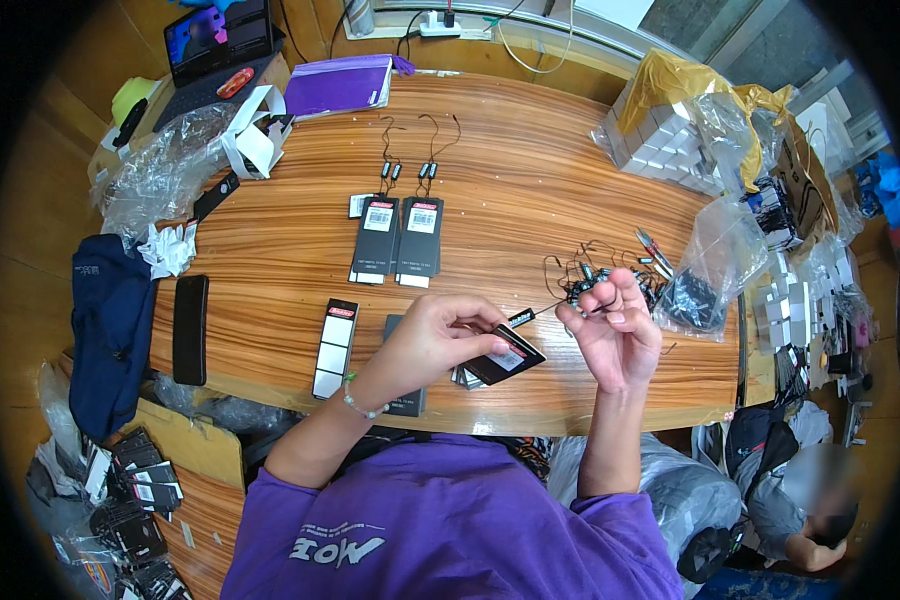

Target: The person repeatedly picks up small black rectangular boxes and thin black wires, inserts the wires into the boxes, and places the assembled units on the table. The person handles the items one at a time and continues the process throughout the clip.

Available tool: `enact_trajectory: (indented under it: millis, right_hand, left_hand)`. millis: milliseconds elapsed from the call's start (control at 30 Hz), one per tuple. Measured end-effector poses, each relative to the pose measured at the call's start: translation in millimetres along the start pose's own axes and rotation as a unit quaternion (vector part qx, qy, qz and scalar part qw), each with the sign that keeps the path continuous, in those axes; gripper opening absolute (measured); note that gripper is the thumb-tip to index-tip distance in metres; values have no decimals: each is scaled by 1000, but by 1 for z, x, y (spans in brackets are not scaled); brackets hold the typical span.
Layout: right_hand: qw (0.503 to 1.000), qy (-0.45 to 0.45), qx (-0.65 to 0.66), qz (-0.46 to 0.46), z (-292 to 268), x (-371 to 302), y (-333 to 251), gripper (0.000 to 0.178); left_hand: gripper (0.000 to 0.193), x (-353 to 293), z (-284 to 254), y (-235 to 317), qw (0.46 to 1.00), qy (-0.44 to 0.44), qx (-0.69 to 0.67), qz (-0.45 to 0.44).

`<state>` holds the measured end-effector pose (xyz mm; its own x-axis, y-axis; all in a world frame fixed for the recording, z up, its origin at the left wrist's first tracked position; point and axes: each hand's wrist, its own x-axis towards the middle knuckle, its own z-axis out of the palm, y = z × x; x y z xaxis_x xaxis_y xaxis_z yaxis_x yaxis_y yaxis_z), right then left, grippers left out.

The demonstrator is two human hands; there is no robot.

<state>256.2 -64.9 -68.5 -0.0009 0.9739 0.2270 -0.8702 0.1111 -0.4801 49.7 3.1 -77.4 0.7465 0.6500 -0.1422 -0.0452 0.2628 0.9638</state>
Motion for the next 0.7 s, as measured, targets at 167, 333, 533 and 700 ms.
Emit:
enact_trajectory:
  millis: [167,333,533,700]
  right_hand:
    - [998,19,-32,-59,3,3,-3,34]
    - [976,29,-159,-148,1,2,-1,21]
    - [914,56,-317,-245,21,10,4,15]
    - [876,67,-458,-135,28,4,15,7]
  left_hand:
    - [16,-4,-4,-1,1000,0,-1,12]
    - [15,-6,-5,1,1000,-7,2,2]
    - [16,-1,-9,1,990,53,-38,121]
    - [15,-5,-8,21,961,169,120,182]
